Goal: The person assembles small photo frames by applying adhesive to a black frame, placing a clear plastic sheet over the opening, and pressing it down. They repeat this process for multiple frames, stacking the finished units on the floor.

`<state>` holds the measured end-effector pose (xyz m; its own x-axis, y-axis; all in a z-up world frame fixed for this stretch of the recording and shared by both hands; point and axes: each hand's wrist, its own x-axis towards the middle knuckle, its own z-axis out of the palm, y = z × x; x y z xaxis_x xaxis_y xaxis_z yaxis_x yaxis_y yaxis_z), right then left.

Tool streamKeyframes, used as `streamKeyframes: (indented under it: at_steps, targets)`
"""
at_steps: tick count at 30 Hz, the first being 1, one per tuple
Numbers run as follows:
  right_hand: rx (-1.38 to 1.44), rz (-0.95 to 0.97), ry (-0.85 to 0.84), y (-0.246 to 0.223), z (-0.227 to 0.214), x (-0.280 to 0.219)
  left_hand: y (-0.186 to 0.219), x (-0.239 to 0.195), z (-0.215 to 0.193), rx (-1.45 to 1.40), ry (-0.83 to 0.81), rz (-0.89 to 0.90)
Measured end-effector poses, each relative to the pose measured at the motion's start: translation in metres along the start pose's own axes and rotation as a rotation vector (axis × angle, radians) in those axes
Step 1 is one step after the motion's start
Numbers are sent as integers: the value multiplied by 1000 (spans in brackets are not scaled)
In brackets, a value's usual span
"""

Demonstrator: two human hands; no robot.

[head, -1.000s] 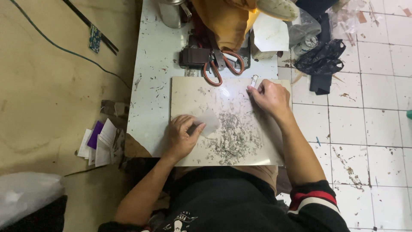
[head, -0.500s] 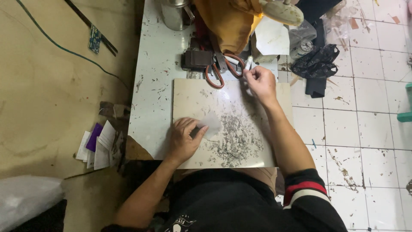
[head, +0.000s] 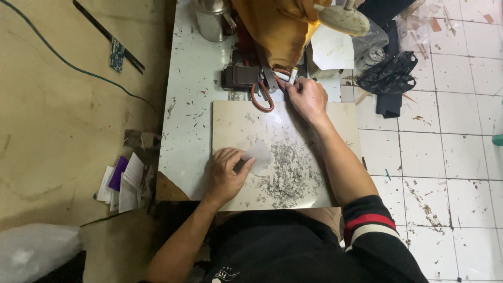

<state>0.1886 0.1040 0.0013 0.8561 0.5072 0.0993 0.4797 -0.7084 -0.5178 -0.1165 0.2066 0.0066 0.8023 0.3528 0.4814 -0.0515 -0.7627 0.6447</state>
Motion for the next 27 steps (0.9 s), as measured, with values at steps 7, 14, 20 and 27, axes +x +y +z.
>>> streamKeyframes:
  at_steps: [7, 14, 20, 27]
  targets:
    - [168, -7, 14, 30, -16, -19, -1, -1, 2, -19, -9, -19]
    - [176, -258, 50, 69, -11, -77, -1, 0, 3, 83, -17, 30]
    - [126, -519, 161, 71, -3, -97, -4, -4, 17, 178, -53, 90]
    - [57, -715, 199, 73, 4, -98, 17, 9, 18, 407, -132, 205]
